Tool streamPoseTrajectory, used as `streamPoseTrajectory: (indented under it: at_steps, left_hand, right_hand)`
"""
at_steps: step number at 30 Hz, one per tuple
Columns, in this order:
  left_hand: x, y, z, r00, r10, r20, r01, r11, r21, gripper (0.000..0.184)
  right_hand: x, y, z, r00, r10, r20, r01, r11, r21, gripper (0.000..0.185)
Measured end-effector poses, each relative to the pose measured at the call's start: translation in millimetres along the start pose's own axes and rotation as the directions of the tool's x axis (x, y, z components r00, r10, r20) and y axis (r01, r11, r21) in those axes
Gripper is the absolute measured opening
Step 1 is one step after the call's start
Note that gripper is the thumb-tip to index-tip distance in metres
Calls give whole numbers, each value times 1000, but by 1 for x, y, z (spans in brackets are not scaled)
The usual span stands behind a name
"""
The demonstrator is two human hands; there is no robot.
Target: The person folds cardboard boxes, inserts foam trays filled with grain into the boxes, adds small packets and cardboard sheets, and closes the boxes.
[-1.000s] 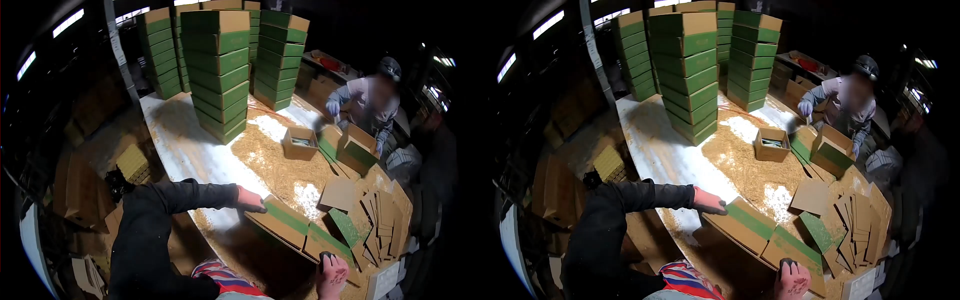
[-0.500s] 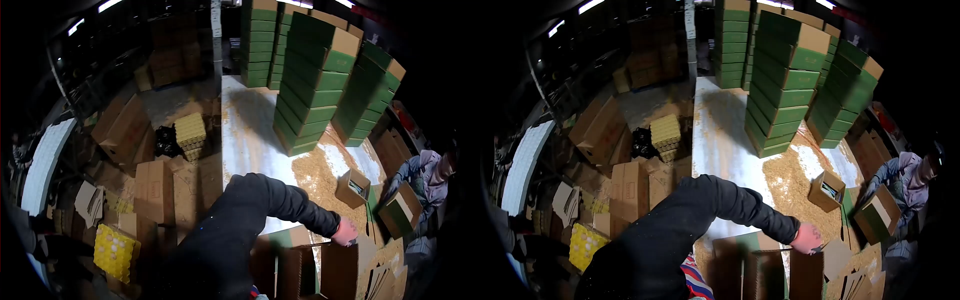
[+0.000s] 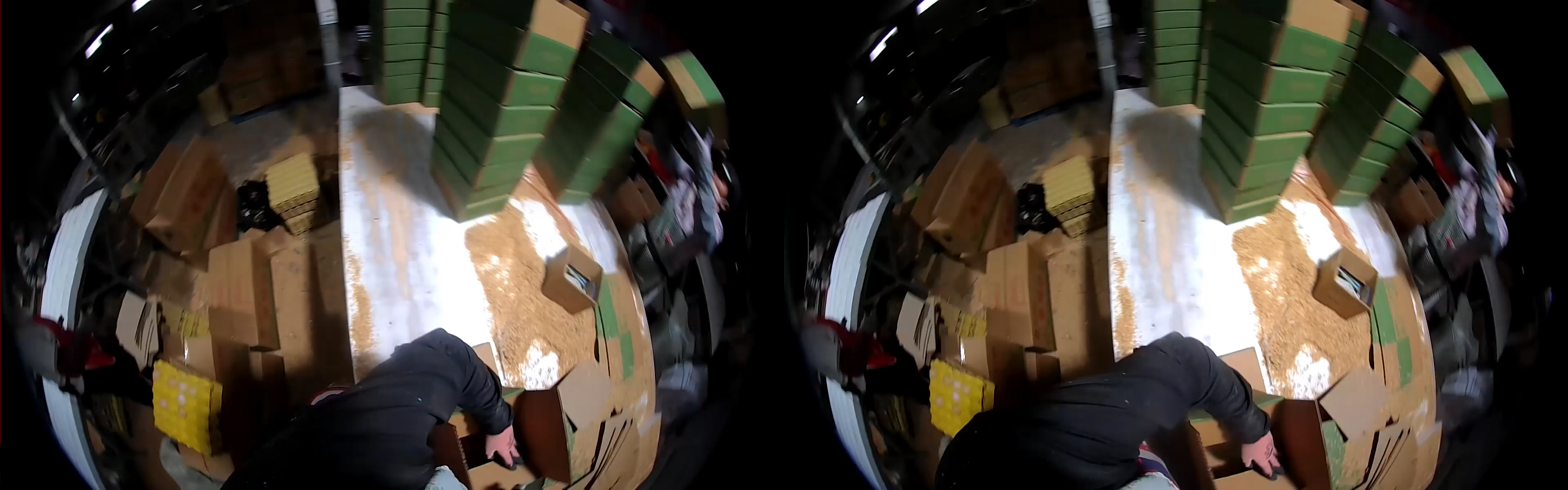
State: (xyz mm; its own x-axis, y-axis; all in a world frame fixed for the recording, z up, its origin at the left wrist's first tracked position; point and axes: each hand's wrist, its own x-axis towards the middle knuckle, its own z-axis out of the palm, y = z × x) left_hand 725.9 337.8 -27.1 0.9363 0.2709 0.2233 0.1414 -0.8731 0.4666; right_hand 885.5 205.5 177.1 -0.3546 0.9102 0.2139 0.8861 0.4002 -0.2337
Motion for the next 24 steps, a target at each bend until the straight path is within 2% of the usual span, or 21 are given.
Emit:
streamPoseTrajectory:
  at_steps: [1, 2, 3, 4, 5, 8, 9, 10, 11, 12, 13, 15, 16, 17, 18, 19, 20, 21, 22, 23, 24]
  left_hand:
    - [1, 0, -10, 1000, 18, -19, -20, 989, -144, 70]
    - [6, 27, -57, 965, -192, 180, 245, 907, -342, 58]
    - [24, 38, -111, 947, -93, 308, 235, 853, -466, 49]
    - [14, 80, -178, 978, -199, 65, 206, 858, -470, 43]
    - [8, 96, -217, 916, -360, -176, 224, 824, -520, 44]
    - [-52, 96, -225, 576, -714, -398, 421, 677, -604, 68]
    - [-79, 89, -198, 459, -779, -428, 496, 624, -604, 79]
    - [-97, 99, -181, 382, -816, -434, 495, 577, -650, 91]
    - [-113, 125, -164, 422, -830, -364, 819, 521, -240, 107]
    - [-117, 144, -176, 322, -913, 251, 719, 64, -692, 107]
    - [-130, 139, -166, 372, -882, 290, 560, -36, -828, 109]
    - [-128, 142, -156, 508, -862, -9, 385, 236, -892, 114]
    - [-124, 153, -143, 569, -783, -252, 370, 517, -771, 116]
    - [-132, 172, -120, 565, -610, -556, 478, 791, -382, 97]
    - [-162, 167, -92, 792, -436, -426, 460, 886, -51, 81]
    - [-192, 163, -64, 942, -219, -255, 282, 929, 242, 65]
    - [-222, 156, -50, 986, -158, -55, 166, 957, 237, 54]
    - [-226, 165, -54, 867, -496, 53, 478, 856, 198, 53]
    - [-216, 158, -61, 650, -741, -167, 672, 664, -329, 45]
    - [-216, 129, -66, 281, -939, -199, 497, 320, -806, 33]
    - [-123, 154, -125, -2, -996, -85, 127, 84, -988, 24]
  right_hand:
    - [-6, 6, 6, 997, 72, -7, -72, 997, -7, 52]
    - [-12, 12, 15, 984, 176, 0, -176, 984, 17, 56]
    - [-18, 23, 32, 947, 319, 21, -319, 938, 138, 59]
    - [-29, 64, 96, 780, 589, 213, -522, 423, 741, 81]
    - [-26, 48, 89, 858, 513, 6, -367, 606, 706, 86]
    - [-17, 20, 61, 769, 628, 120, -384, 303, 872, 89]
    - [-25, 35, 72, 811, 583, 55, -382, 457, 803, 88]
    - [-26, 35, 78, 795, 603, 62, -353, 378, 856, 85]
    - [-34, 50, 84, 772, 550, 320, -467, 147, 872, 77]
    - [-30, 41, 73, 837, 474, 273, -353, 85, 932, 68]
    - [-38, 53, 89, 862, 427, 272, -370, 166, 914, 64]
    - [-21, 62, 57, 904, 412, 113, -190, 153, 970, 60]
    - [-9, 65, 27, 848, 504, 165, -184, -14, 983, 41]
    - [-8, 75, 5, 882, 471, 9, -111, 189, 976, 27]
    - [-12, 82, 8, 867, 483, 125, -65, -138, 988, 30]
    - [-22, 81, 31, 849, 502, 162, -151, -62, 987, 30]
    - [-32, 79, 53, 831, 520, 198, -239, 11, 971, 35]
    - [-46, 62, 77, 779, 611, 142, -441, 373, 816, 48]
    - [-54, 55, 91, 766, 628, 139, -395, 289, 872, 56]
    - [-53, 51, 84, 766, 624, 152, -472, 386, 793, 55]
    - [-47, 51, 64, 743, 577, 339, -612, 381, 693, 49]
